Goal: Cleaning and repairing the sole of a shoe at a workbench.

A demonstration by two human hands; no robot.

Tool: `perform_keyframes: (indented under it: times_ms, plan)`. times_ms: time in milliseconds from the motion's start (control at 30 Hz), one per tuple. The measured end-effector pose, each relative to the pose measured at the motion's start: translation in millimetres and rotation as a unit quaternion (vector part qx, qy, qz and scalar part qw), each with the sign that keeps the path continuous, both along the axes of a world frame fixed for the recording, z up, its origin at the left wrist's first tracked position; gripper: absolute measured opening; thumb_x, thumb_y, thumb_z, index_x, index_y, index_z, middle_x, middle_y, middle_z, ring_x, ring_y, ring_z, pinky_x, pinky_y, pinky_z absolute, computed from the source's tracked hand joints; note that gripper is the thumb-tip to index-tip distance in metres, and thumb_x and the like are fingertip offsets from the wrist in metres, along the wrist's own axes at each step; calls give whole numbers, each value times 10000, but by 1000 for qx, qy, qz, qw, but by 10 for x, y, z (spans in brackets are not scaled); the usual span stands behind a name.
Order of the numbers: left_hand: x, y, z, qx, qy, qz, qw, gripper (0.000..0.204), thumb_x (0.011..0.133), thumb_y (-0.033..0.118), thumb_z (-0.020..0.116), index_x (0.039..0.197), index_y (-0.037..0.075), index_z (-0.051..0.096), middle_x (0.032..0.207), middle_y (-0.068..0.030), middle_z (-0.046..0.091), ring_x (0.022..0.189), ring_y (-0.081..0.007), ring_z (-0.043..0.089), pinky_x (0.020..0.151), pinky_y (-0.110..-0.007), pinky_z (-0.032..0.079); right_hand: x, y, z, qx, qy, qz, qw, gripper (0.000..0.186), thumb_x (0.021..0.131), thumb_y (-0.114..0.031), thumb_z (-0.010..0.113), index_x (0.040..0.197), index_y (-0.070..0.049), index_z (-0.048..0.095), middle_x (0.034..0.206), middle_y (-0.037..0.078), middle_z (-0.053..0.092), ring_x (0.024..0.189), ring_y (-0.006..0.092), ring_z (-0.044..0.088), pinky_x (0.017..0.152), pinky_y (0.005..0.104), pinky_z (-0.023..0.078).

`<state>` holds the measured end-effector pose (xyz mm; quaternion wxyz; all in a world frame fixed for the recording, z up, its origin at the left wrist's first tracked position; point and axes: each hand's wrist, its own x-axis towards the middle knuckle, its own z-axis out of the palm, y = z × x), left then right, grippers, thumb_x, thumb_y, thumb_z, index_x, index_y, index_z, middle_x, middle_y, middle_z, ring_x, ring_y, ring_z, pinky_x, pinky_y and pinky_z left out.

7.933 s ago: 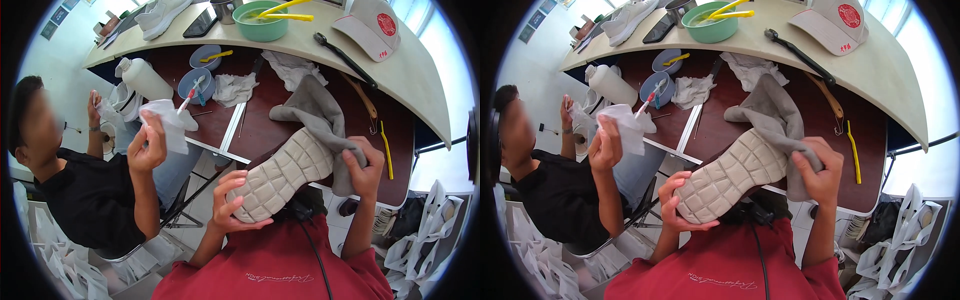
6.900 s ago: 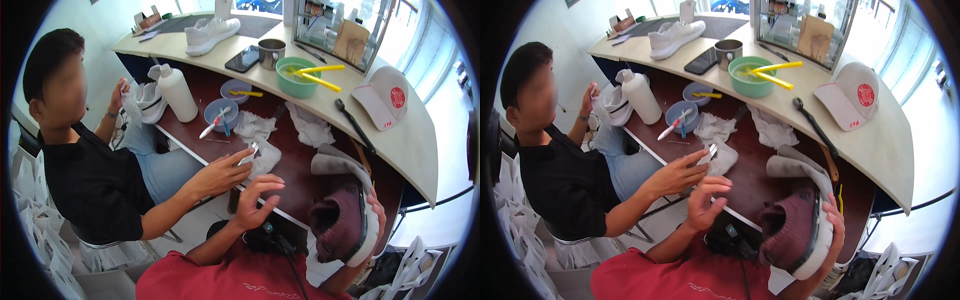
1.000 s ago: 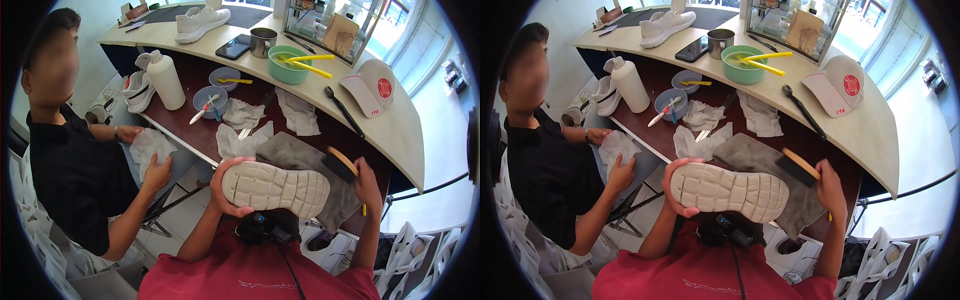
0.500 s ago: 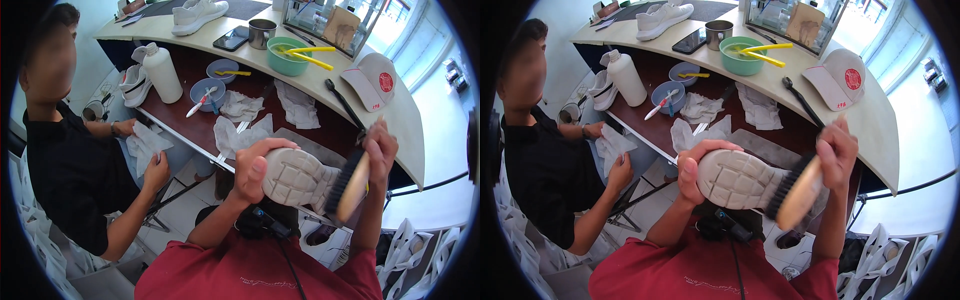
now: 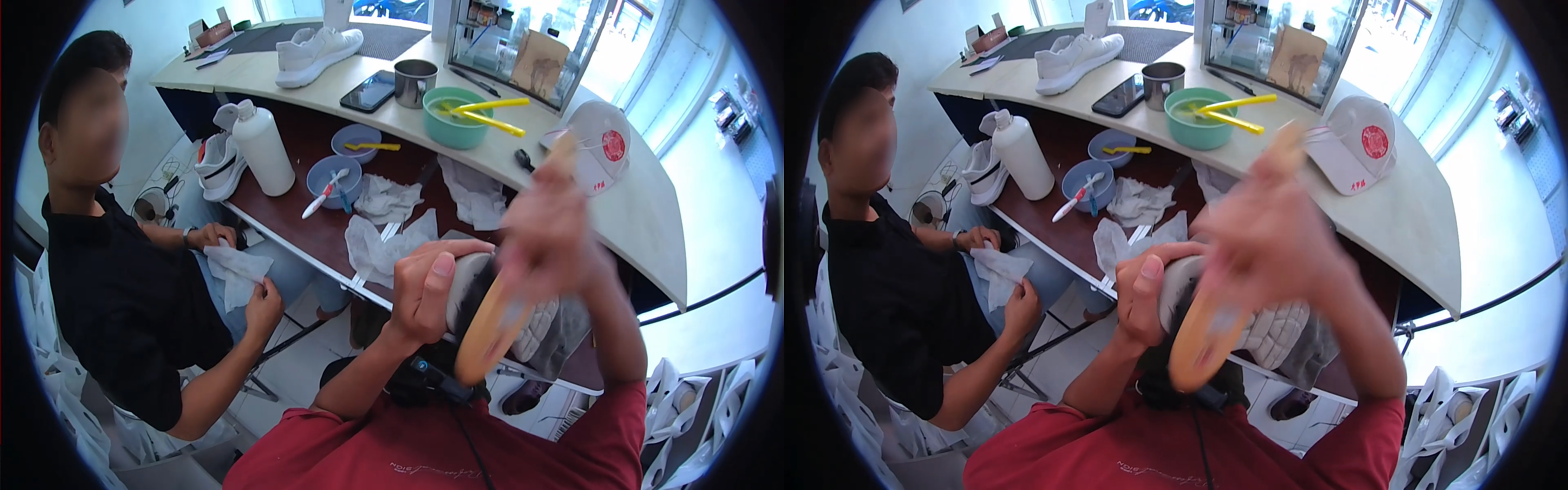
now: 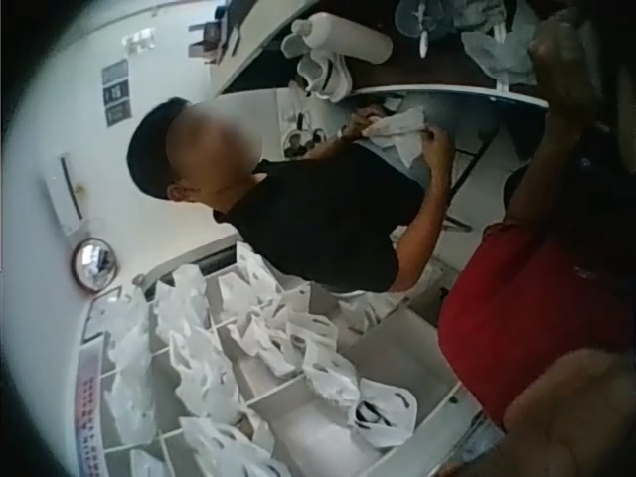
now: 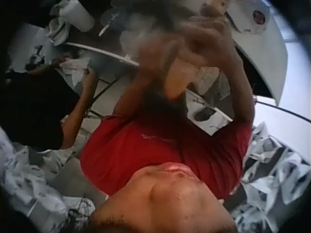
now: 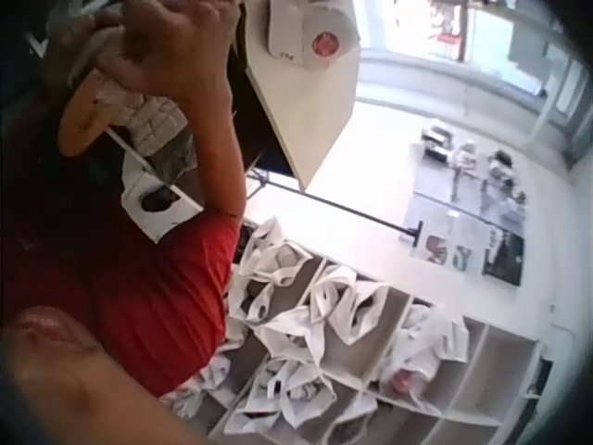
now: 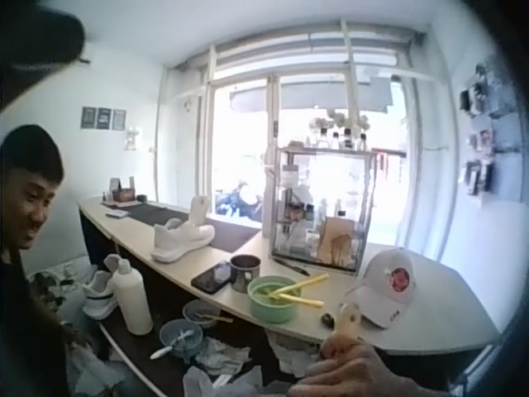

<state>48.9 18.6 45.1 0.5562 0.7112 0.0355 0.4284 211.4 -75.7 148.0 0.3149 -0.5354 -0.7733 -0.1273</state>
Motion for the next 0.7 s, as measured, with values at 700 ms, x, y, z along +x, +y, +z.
perform_keyframes:
  times_ms: [700]
  plan:
    - [9, -35, -58, 104, -78, 8, 991, 540, 967, 320, 369, 980, -82, 729, 909, -203, 743, 860, -348, 717, 812, -412, 536, 405, -192, 13, -45, 10, -26, 999, 247, 639, -202, 689, 606, -130, 455, 521, 5, 492, 503, 255, 500, 657, 341, 406]
